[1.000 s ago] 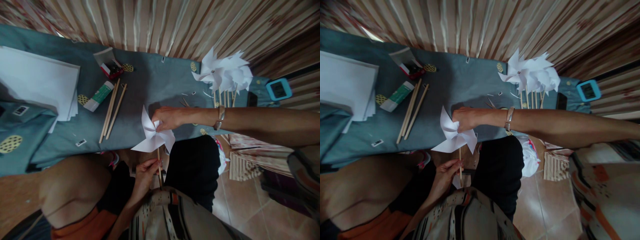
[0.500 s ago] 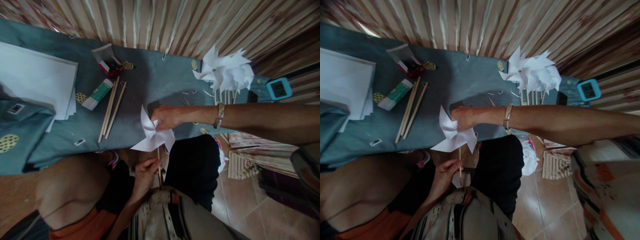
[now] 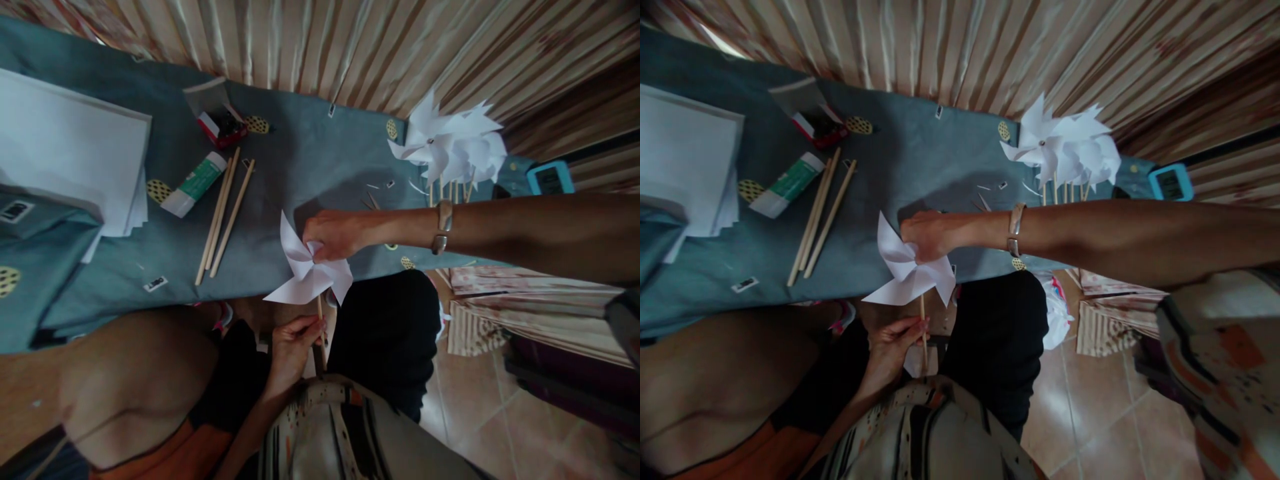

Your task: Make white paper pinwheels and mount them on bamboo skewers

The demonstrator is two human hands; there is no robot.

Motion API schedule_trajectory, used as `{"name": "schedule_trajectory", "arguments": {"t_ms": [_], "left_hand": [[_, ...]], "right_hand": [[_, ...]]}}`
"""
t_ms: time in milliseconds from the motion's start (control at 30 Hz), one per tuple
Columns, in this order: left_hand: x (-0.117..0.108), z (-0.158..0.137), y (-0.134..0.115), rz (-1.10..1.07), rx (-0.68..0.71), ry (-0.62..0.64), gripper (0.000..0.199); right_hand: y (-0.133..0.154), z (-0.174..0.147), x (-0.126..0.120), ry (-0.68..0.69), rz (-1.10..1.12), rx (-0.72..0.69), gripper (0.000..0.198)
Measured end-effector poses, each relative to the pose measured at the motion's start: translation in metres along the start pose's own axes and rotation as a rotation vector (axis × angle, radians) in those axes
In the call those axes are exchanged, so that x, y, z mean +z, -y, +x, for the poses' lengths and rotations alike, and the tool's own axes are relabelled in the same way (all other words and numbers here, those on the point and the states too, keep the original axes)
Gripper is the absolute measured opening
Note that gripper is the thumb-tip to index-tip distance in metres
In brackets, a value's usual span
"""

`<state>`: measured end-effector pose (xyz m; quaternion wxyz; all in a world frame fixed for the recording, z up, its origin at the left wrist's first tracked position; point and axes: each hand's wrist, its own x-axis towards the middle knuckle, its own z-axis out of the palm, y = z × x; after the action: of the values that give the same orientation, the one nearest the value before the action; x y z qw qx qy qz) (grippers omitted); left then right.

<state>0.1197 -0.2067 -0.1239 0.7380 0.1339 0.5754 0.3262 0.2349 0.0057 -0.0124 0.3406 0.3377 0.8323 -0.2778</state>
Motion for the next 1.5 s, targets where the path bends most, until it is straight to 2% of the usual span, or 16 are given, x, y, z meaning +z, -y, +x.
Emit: {"name": "schedule_trajectory", "arguments": {"t_ms": [267,500,800,1000,1233,1500], "left_hand": [[0.004,0.000,-0.003,-0.040,-0.042,0.019,0.037],[0.008,-0.001,-0.016,-0.075,-0.085,0.045,0.027],[0.009,0.000,-0.016,-0.088,-0.110,0.062,0.020],[0.010,0.002,-0.012,-0.088,-0.080,0.076,0.018],[0.011,0.002,-0.011,-0.103,-0.103,0.078,0.028],[0.010,-0.001,-0.018,-0.116,-0.113,0.094,0.040]], "right_hand": [[0.001,0.003,0.002,-0.012,0.011,0.025,0.020],[0.000,0.003,0.005,-0.004,0.043,0.073,0.017],[0.002,0.003,0.003,0.017,0.018,0.084,0.022],[0.005,0.002,0.000,0.033,0.019,0.083,0.023],[0.004,0.002,0.000,0.066,0.076,0.122,0.023],[0.004,-0.004,0.000,-0.004,0.044,0.092,0.021]]}}
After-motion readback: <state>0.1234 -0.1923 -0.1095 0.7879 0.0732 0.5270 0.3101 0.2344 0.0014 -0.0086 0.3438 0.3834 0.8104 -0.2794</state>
